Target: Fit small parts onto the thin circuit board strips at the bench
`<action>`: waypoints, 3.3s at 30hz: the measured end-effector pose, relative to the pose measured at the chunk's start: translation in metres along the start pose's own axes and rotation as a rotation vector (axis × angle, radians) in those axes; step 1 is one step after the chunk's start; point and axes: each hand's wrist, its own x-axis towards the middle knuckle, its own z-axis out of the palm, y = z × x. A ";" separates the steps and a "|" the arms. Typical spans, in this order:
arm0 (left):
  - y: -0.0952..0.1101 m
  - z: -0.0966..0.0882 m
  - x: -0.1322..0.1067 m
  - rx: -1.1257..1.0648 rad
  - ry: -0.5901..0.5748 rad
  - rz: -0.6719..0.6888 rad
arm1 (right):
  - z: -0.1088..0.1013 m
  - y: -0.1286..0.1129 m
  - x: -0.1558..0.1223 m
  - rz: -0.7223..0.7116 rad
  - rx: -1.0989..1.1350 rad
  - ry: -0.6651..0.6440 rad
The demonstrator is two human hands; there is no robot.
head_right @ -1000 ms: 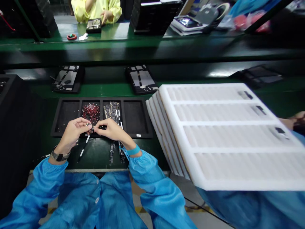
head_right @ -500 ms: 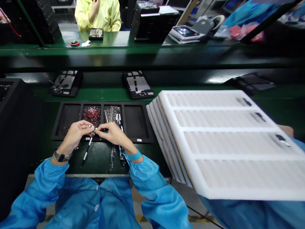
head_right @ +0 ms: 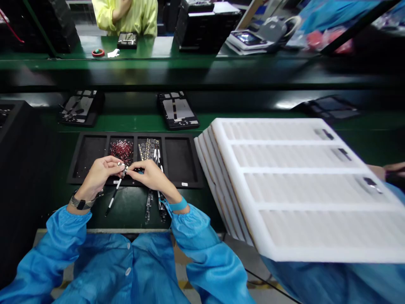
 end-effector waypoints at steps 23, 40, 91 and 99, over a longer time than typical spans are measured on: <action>-0.006 -0.001 0.001 -0.010 -0.011 0.051 | 0.003 0.000 0.002 0.082 0.133 0.037; -0.005 -0.002 0.000 -0.029 -0.105 0.036 | 0.002 0.001 0.000 0.080 0.143 0.052; 0.009 -0.049 0.006 -0.246 0.280 0.269 | 0.040 -0.033 0.064 -0.024 -0.038 0.213; 0.008 -0.045 0.005 -0.238 0.215 0.236 | 0.036 -0.033 0.058 0.018 -0.064 0.225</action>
